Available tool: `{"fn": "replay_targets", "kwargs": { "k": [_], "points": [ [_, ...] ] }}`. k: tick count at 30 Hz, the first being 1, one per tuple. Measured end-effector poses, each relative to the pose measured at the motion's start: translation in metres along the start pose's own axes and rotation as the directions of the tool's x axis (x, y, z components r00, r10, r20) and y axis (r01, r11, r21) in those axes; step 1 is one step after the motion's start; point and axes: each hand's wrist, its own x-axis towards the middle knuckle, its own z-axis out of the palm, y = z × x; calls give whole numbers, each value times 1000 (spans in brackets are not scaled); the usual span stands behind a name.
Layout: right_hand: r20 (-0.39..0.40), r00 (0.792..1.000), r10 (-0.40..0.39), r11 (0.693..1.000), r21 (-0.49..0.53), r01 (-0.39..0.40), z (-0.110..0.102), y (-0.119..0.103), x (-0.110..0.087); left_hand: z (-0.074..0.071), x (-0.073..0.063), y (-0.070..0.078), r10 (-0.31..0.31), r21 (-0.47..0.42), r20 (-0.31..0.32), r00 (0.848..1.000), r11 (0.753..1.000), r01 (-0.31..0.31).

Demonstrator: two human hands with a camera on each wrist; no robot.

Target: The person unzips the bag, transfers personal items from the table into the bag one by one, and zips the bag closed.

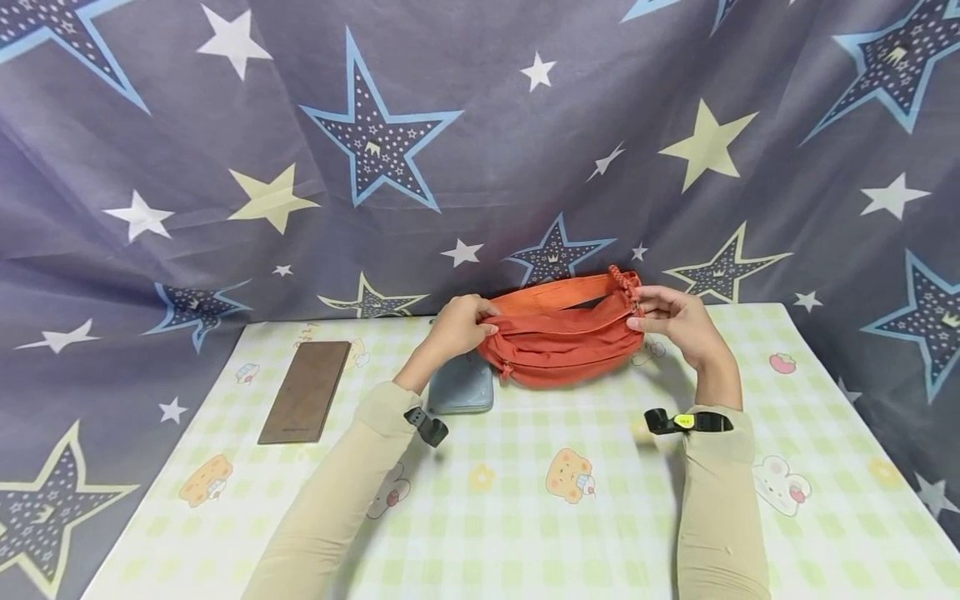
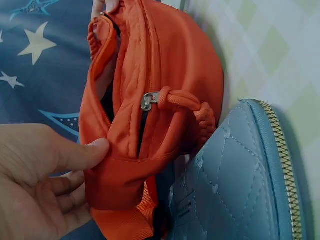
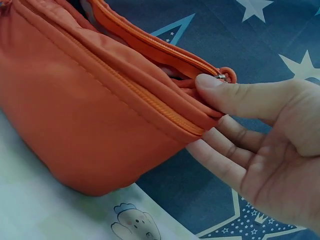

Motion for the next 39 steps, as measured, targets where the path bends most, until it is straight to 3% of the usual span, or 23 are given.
{"fn": "replay_targets", "kwargs": {
  "k": [4,12,20,26,30,32,35,37,39],
  "points": [
    [9,1000,18,1000,8,-18,0,-1,-1,3,4,-2,-24,16,-51,998,1000,25],
    [6,1000,24,1000,-2,-24,-3,0,0,2,9,-5,-12,-12,-65,998,1000,11],
    [-2,999,41,999,-3,-41,-4,0,0,-1,8,-1,-27,-16,-8,1000,1000,27],
    [12,1000,29,999,-35,-28,-5,-4,0,-1,11,19,-9,-16,6,1000,1000,9],
    [24,1000,3,999,-48,-2,-8,-6,-1,4,20,47,26,-129,-47,999,991,-32],
    [27,1000,-3,998,-57,5,-7,-6,-1,10,27,62,24,-240,-50,998,970,-35],
    [21,1000,1,996,-88,1,-5,-6,-1,23,37,83,-16,-428,1,1000,904,15],
    [15,1000,10,993,-114,-8,-4,-6,-1,34,46,95,-68,-548,60,996,832,90],
    [10,1000,20,990,-142,-19,-3,-7,0,44,55,105,-134,-649,110,985,740,173]
  ]
}}
